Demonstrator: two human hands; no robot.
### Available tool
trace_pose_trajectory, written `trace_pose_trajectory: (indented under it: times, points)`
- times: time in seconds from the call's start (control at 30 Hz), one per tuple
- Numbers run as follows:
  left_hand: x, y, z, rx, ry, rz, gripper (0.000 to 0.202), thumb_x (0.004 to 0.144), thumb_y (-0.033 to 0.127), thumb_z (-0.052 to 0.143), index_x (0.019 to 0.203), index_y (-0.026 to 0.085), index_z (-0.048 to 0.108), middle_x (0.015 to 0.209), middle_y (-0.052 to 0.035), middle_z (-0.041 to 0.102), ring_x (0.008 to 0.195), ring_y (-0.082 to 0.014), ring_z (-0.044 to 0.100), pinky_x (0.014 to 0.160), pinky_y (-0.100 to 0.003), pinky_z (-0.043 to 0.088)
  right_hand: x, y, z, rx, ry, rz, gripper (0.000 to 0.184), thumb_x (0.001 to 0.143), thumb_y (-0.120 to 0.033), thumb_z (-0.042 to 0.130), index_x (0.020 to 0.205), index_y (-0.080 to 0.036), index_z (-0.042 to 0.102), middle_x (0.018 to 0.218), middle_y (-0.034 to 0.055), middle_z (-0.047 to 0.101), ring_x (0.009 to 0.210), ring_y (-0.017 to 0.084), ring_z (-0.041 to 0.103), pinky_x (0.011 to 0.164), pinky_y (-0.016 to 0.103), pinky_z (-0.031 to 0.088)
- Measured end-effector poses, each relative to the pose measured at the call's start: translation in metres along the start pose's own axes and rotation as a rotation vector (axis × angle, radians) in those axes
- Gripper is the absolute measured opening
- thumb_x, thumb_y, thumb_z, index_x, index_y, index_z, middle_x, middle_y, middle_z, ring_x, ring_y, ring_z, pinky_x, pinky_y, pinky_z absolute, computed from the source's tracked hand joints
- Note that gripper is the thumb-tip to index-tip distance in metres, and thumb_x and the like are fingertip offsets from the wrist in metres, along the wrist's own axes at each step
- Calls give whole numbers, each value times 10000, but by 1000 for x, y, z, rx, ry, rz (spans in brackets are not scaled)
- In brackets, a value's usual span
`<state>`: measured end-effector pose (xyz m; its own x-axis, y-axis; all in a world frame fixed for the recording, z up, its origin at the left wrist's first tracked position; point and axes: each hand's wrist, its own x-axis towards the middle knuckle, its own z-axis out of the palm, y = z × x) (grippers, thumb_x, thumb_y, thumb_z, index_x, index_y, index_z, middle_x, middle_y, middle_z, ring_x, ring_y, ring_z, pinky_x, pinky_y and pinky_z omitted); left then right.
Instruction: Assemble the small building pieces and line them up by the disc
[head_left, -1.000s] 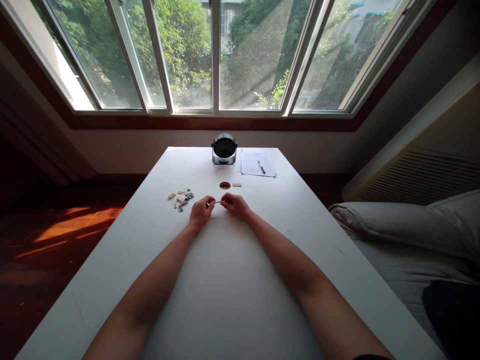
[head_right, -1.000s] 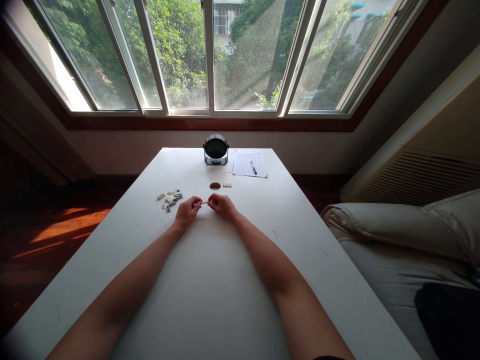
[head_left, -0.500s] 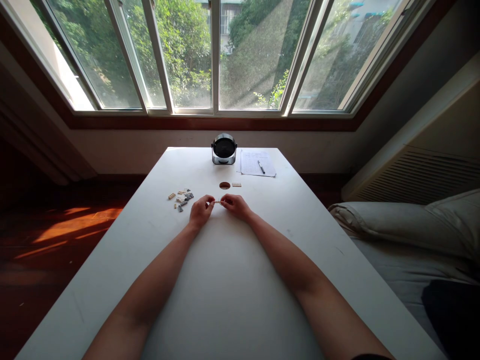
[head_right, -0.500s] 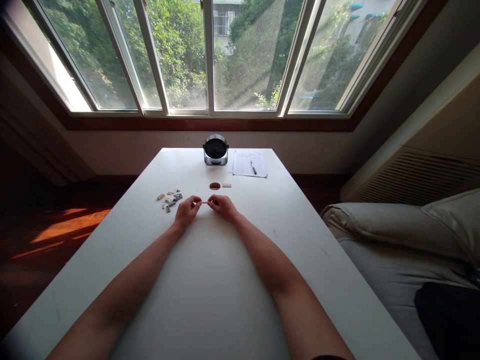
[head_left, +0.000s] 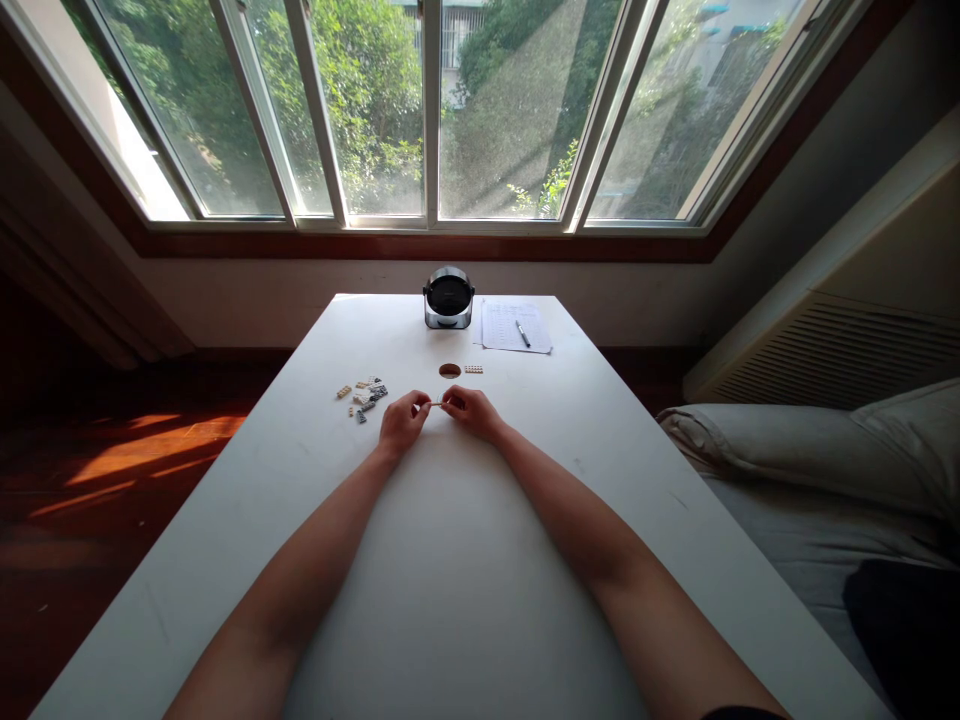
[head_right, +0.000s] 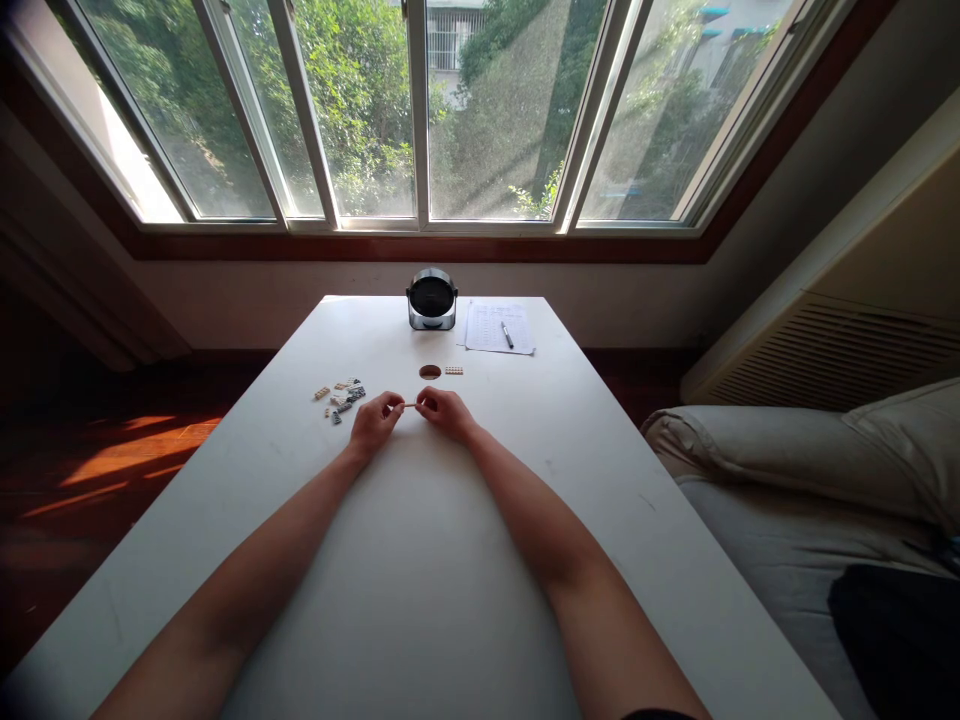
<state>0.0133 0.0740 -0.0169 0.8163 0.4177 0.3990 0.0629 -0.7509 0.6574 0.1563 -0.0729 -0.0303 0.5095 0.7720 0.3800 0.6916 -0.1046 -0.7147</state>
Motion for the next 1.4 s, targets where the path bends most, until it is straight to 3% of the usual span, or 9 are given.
trace_pose_trajectory:
  times: [0.5,0.83,1.2,1.4]
  points:
    - [-1,2,-1,17,24,-5,127,864,265,574,949,217,655,785,6,688,636,-131,580,643,-252,421,-1,-1,-1,-11,-8,-6,188,875,-357,602,948,-214,700,733,-10,638,636,118,504,620,235,377]
    - [0,1,-2,-20,-24,-15,126,881,338,577,918,227,624,851,5,704,635,-125,577,623,-251,414,1,1,1,-5,3,-26,161,873,-350,607,934,-215,669,740,-9,648,633,121,512,622,240,384]
    - [-1,2,-2,3,-15,-36,122,873,318,575,919,224,638,767,7,685,629,-135,581,614,-253,400,0,1,0,-8,12,-16,180,868,-352,602,962,-220,679,680,-29,583,617,116,490,615,234,372]
    - [-1,2,-2,13,-10,-34,99,860,302,582,904,231,635,701,20,649,605,-138,573,616,-257,411,0,-2,0,-41,-6,16,193,876,-355,588,975,-226,690,714,-19,623,629,120,500,622,236,369]
